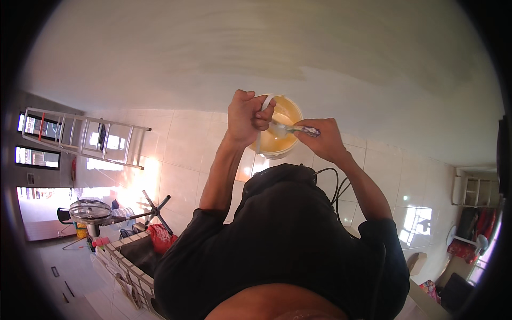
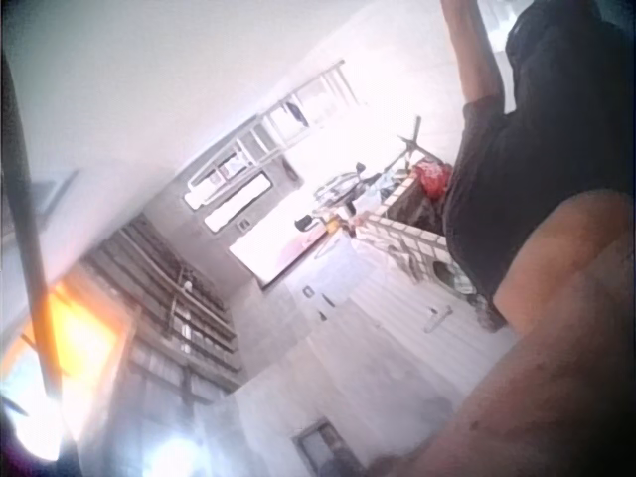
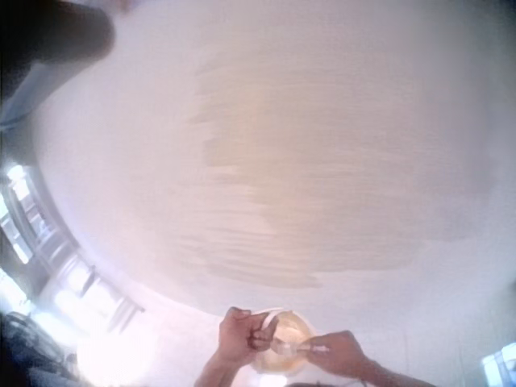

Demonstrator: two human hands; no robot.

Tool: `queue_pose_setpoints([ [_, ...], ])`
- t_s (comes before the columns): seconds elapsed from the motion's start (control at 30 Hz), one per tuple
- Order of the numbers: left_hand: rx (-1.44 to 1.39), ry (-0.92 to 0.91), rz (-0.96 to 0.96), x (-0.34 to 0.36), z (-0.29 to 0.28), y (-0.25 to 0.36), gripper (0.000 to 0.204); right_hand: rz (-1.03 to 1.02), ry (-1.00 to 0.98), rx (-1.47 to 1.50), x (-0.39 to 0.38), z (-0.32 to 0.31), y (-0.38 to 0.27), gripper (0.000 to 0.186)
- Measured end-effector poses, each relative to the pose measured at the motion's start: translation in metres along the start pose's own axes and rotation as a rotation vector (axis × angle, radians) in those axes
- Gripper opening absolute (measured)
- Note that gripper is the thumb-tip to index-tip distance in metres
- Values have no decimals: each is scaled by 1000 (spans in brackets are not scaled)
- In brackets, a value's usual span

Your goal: The person stands on a tiled floor and paints a white ceiling using a paintbrush and a bucket of yellow paint. They repeatedly dip the brush into the bucket and apply paint to the ceiling in broad strokes.

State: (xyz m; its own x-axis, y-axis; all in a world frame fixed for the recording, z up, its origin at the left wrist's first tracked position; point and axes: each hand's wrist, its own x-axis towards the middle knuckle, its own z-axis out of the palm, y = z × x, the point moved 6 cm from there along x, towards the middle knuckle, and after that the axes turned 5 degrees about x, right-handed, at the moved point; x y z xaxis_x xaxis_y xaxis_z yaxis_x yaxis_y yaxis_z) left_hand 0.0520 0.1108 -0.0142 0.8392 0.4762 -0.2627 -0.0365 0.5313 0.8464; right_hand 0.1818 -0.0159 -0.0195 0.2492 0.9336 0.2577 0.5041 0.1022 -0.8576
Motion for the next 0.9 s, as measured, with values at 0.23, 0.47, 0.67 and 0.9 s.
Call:
queue_pose_setpoints([
  [0.23,16,-37,5,3,-4,-4,61,184,-62,201,0,18,24,26],
  [0.47,-70,56,18,5,-13,-7,63,276,204,360,-26,-56,57,24],
  [0.67,-220,153,27,-6,-41,-7,66,313,566,420,-55,-100,128,28],
  [0.9,-101,357,48,-24,-71,4,65,381,832,392,-36,-94,258,26],
])
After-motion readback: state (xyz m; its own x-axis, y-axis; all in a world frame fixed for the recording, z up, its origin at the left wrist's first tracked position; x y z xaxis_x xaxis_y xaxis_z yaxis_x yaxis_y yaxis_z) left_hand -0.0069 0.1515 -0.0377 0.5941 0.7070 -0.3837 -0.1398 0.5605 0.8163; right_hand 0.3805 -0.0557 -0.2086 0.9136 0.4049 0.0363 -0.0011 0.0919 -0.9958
